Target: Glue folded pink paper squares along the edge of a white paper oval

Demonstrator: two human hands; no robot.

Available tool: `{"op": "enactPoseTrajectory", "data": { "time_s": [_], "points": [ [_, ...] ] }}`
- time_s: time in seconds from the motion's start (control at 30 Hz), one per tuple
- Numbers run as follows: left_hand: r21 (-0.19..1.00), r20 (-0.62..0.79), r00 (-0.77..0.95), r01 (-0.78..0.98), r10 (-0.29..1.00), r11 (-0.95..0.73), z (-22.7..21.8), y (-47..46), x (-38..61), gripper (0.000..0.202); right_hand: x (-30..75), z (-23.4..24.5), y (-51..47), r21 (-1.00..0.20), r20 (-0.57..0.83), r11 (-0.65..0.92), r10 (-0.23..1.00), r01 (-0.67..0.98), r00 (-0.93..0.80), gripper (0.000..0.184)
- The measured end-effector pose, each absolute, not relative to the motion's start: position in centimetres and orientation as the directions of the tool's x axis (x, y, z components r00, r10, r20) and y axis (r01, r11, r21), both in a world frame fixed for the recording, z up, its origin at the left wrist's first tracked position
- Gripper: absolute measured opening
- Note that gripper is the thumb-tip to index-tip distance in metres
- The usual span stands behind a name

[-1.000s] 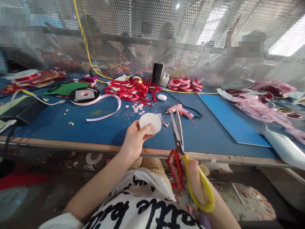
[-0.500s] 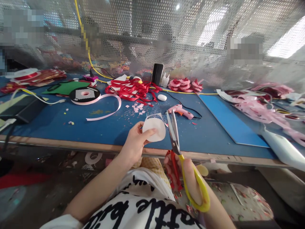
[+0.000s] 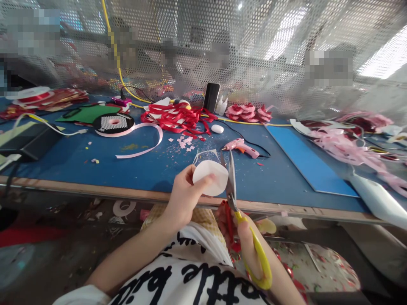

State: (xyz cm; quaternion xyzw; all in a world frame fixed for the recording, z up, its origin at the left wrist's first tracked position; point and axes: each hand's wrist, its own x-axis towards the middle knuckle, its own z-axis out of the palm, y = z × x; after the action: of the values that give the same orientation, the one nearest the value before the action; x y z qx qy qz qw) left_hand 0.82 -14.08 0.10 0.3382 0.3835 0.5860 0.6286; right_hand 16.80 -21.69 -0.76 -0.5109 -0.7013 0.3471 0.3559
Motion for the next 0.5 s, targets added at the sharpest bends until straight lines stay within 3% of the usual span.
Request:
{"op": "enactPoseTrajectory", "data": {
  "time_s": [0.13,0.37,0.5],
  "points": [
    [0.809,-0.083,-0.091,-0.587,0.992,0.014,-0.2,-14.1,1.3,0.031,16.7,-1.3,-21.6,-0.89,0.06,0.171,0.963,0.423,-0.264,0.065],
    [0.843,-0.109,0.026,-0.527,0.994,0.106,0.2,-14.8,1.7,0.033,16.5,-1.5,-21.7,-0.898,0.059,0.159,0.967,0.411,-0.247,0.058],
    [0.827,-0.091,-0.121,-0.562,0.988,0.008,0.3,-14.8,1.6,0.034,16.4,-0.8,-21.8,-0.845,0.129,0.232,0.963,0.482,-0.237,0.067]
  ]
}}
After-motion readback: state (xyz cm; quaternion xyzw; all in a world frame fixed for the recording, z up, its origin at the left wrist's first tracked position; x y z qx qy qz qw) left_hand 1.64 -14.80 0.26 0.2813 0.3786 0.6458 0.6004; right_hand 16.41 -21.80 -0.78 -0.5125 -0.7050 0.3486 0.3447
